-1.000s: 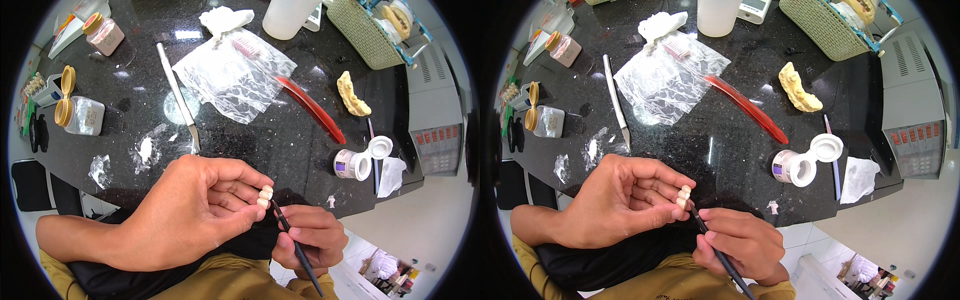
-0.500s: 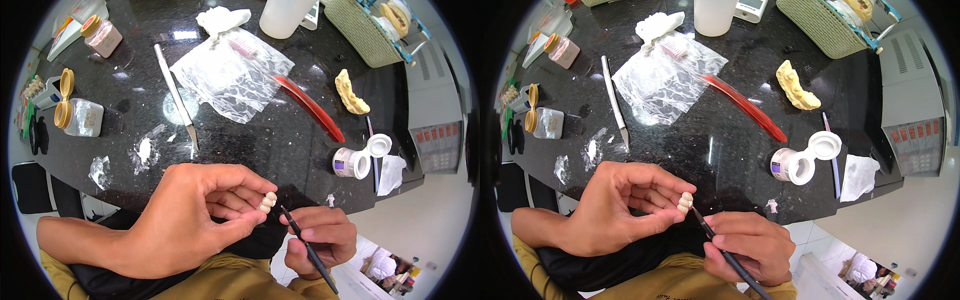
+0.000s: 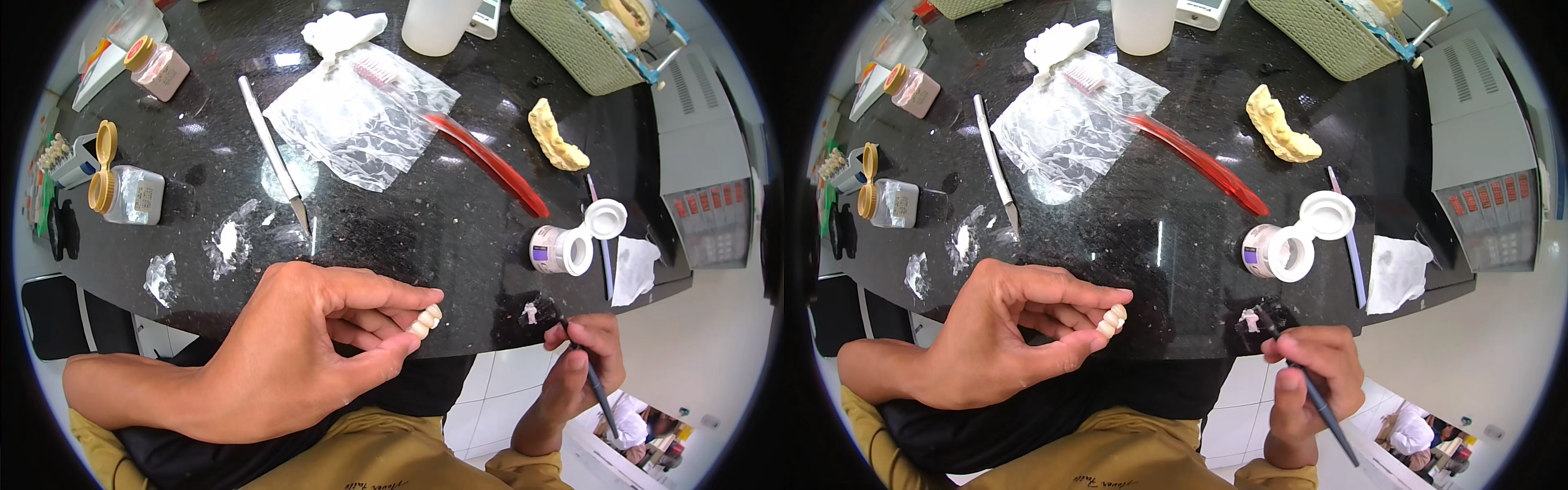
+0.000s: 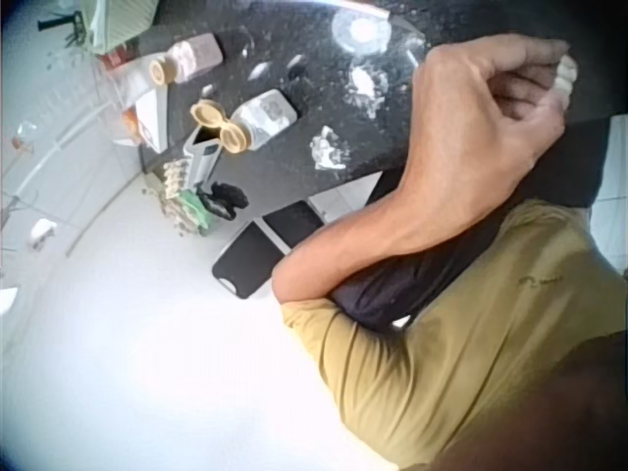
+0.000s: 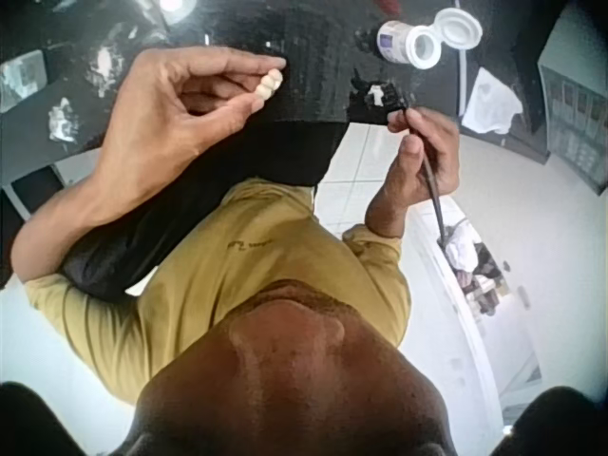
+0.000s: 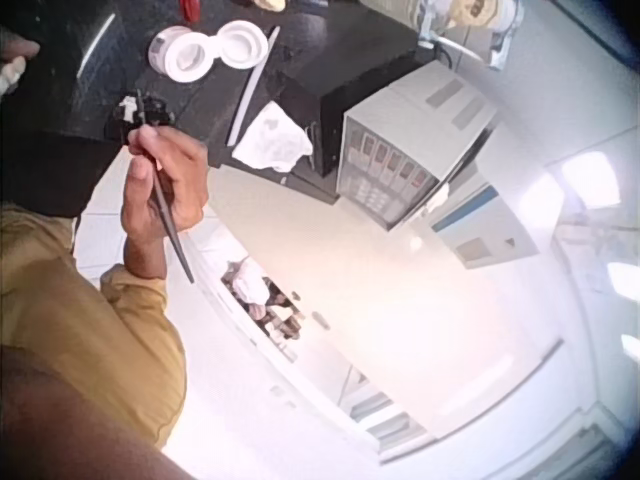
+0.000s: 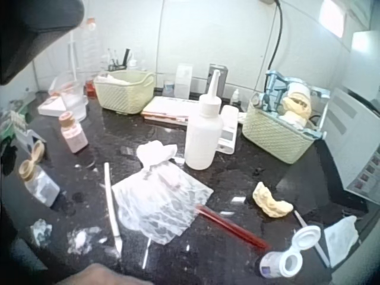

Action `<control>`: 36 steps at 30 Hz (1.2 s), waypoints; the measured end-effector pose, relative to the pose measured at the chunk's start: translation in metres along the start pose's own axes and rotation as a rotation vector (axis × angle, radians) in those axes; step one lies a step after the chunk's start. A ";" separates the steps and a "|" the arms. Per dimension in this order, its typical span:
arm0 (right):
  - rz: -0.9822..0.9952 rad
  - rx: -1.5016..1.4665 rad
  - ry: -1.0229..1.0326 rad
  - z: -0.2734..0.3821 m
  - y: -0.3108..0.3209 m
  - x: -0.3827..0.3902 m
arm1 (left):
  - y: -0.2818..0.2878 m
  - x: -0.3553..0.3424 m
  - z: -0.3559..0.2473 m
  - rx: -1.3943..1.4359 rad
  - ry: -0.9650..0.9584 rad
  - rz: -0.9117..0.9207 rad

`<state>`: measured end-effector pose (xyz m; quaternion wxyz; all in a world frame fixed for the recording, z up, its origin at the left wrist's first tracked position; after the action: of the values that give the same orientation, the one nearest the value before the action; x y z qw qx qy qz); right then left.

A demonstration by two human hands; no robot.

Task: The person applies white paste to a dental prosthetic using a brush, wipes the prosthetic with a tissue, and uses a metal carving tool to scrape the surface of the prosthetic while working at a laboratory bench.

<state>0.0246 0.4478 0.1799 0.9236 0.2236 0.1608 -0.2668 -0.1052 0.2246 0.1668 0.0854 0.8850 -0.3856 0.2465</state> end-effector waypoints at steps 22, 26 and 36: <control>0.275 -0.043 -0.129 -0.025 0.017 -0.021 | -0.026 -0.023 -0.009 -0.008 0.024 -0.010; 0.294 0.002 -0.117 -0.024 0.016 -0.021 | -0.027 -0.024 -0.010 -0.023 0.021 -0.002; 0.256 -0.042 -0.181 -0.027 0.020 -0.020 | -0.027 -0.024 -0.009 -0.015 0.034 0.000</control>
<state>0.0146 0.4850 0.1720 0.9652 0.1980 0.0528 -0.1623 -0.1024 0.2613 0.1636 0.0985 0.8800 -0.3858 0.2589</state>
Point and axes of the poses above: each hand's wrist, its own x-axis away from the middle knuckle, its own y-axis out of the back of the hand, z = x × y, the point moved 7 cm from there along -x, towards the middle knuckle, and after that the axes turned 1 degree about -z, right-handed, at the moved point
